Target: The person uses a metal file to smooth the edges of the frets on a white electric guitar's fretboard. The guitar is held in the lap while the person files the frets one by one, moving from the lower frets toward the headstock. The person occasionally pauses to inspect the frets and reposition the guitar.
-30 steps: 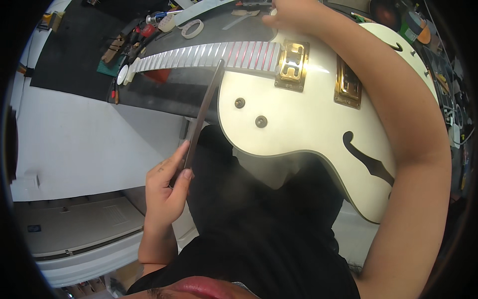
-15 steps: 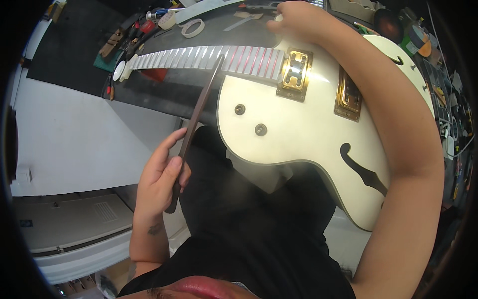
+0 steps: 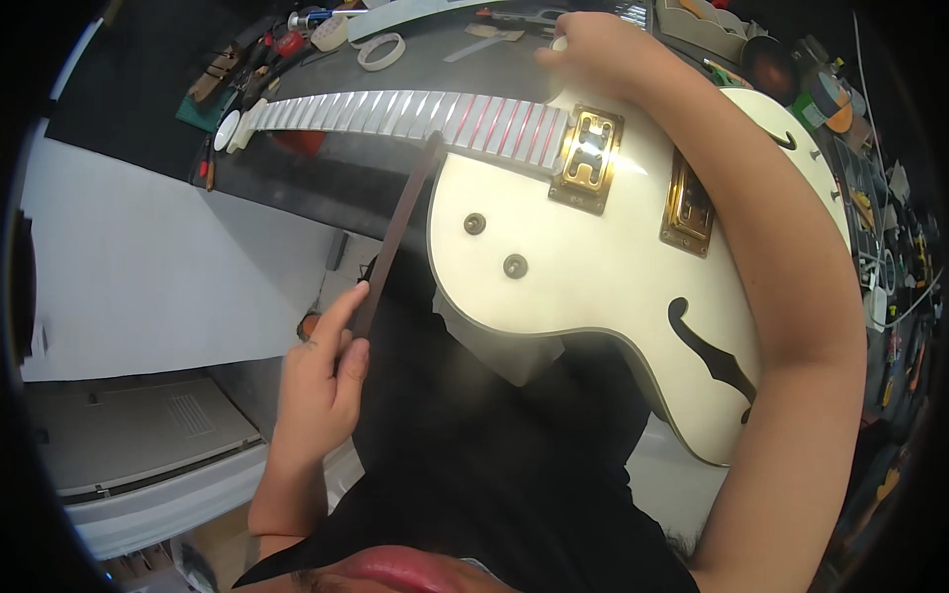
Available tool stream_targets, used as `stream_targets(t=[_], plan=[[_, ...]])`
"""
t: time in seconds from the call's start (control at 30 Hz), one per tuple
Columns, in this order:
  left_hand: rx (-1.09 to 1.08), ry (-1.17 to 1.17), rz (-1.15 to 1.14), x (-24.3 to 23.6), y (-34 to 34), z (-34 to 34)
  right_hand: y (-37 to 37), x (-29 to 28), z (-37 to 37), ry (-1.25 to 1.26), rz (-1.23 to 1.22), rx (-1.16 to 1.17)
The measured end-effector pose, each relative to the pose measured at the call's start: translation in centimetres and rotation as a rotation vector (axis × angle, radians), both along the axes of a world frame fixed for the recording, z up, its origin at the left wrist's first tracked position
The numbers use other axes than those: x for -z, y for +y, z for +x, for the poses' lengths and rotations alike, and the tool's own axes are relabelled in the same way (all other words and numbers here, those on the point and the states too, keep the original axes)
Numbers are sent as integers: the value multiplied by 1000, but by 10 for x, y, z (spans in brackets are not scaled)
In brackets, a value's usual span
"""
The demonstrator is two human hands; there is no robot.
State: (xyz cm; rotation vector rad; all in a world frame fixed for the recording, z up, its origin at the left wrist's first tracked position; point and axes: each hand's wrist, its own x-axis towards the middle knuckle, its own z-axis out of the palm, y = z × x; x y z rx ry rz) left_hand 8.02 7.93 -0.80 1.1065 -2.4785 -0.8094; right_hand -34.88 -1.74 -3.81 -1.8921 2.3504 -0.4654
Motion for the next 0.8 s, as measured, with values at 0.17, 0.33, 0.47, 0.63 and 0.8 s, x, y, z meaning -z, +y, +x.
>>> stream_targets(t=[0.17, 0.33, 0.47, 0.63, 0.8], plan=[[6, 81, -41, -7, -60, -71, -5, -4, 3, -2, -26, -26], [-33, 133, 73, -7, -84, -97, -8, -1, 1, -20, -17, -55], [-32, 30, 116, -1, -12, -20, 2, 3, -7, -38, 27, -4], [-2, 14, 13, -5, -25, -32, 1, 6, -12, 2, -18, -21], [30, 138, -179, 1, -91, -102, -10, 0, 6, -29, -39, -36]])
